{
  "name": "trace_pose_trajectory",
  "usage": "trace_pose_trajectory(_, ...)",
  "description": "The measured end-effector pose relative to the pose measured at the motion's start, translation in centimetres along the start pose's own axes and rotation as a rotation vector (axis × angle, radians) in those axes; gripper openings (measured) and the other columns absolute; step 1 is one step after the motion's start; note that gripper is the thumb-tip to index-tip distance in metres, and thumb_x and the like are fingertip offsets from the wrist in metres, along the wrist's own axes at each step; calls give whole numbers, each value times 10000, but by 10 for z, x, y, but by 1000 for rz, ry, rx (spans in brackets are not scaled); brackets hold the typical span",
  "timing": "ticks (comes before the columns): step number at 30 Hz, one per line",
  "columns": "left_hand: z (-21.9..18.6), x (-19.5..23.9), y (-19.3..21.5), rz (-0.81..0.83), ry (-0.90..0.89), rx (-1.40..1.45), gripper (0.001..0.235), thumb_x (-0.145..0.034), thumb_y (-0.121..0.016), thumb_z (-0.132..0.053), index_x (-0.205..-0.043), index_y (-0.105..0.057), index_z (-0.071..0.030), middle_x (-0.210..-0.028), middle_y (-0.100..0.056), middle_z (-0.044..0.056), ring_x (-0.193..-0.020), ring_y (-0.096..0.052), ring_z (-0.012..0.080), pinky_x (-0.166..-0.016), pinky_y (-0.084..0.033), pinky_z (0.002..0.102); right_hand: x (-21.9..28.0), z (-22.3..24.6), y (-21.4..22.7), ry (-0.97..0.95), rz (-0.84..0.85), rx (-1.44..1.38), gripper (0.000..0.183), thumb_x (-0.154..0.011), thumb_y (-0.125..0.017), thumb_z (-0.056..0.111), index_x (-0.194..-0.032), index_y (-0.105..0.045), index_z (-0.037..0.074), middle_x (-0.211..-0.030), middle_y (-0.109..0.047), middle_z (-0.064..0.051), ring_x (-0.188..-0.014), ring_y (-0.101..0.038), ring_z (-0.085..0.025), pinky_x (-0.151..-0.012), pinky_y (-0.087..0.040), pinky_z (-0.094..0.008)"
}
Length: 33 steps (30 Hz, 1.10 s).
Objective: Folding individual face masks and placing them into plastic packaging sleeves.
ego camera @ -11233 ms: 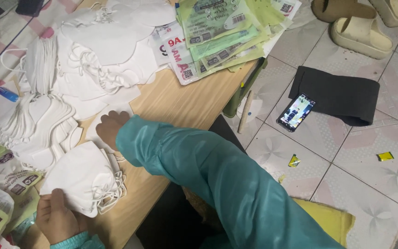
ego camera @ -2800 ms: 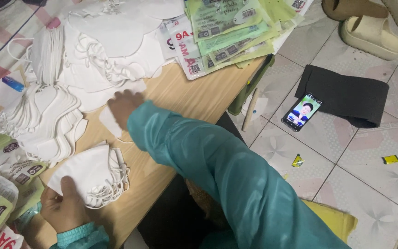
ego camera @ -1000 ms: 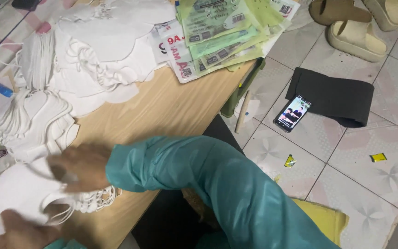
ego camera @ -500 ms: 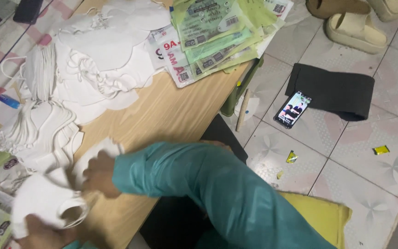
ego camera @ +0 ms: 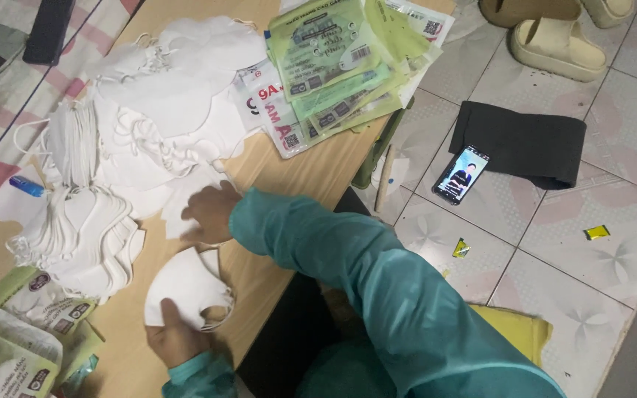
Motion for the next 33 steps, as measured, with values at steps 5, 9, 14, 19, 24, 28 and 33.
trace_pose_trajectory(5, 9, -11, -14, -39, -11, -129, 365, -980, -628, -259, -1293, -649, -71, -1296, -684, 128, -1168, -671, 284, -940, -613, 452, -16, -25, -4, -182, -343, -4, 610, -905, -696, 415, -1423, -481, 177, -1607, -379, -149, -1411, -397, -375, -1053, -370, -593)
trace_pose_trajectory(9, 12, -24, -20, -156, -140, -284, 366, -957, -646, -224, -1293, -626, -80, -1237, -679, 160, -1111, -659, 289, -901, -584, 438, -25, -44, -6, -212, -206, 11, 821, -829, -674, 494, -1516, -345, 187, -1410, -456, -142, -1231, -490, -411, -913, -423, -601)
trace_pose_trajectory(14, 36, -42, -2, -201, -366, -387, 688, -981, -651, -133, -1564, -305, -20, -1619, -307, 235, -1499, -334, 303, -1215, -269, 419, -62, -87, -54, -92, -359, -59, 1084, -687, -808, 508, -1604, -315, 206, -1523, -480, -197, -1327, -490, -454, -1058, -388, -617)
trace_pose_trajectory(19, 42, -46, 5, -118, -589, -619, 242, -1038, -619, -208, -1219, -756, -122, -1177, -760, 103, -1054, -720, 229, -956, -569, 330, -63, -126, -66, 138, -524, -162, 986, -823, -560, 747, -1621, -349, 208, -1554, -469, -216, -1408, -429, -419, -1180, -288, -529)
trace_pose_trajectory(24, 48, -51, 5, -98, -473, -308, 254, -908, -663, 45, -1069, -823, -70, -1043, -796, 142, -1076, -736, 296, -958, -582, 414, -40, -88, -8, -225, -251, -128, 657, -747, -828, 451, -1369, -664, 313, -1222, -704, 1, -1231, -627, -284, -1053, -516, -436)
trace_pose_trajectory(28, 49, -49, 1, -95, -405, -238, 258, -911, -652, 66, -1077, -816, -44, -1092, -778, 177, -1134, -711, 304, -980, -571, 442, -35, -83, -3, -230, -233, -118, 592, -751, -834, 435, -1307, -711, 275, -1183, -686, -8, -1166, -661, -290, -992, -548, -430)
trace_pose_trajectory(33, 50, -50, 2, -81, -397, -262, 244, -928, -646, 57, -1092, -805, -30, -1100, -769, 186, -1140, -707, 328, -984, -564, 461, -32, -60, 9, -61, -317, -19, 402, -891, -708, 378, -1257, -703, 212, -1193, -643, -74, -1111, -645, -346, -944, -545, -467)
Point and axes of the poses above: each hand's wrist, its own x-axis away from the middle knuckle, its own y-axis out of the back of the hand, z = x × y, the point moved 1 cm from there along -x, towards the middle knuckle
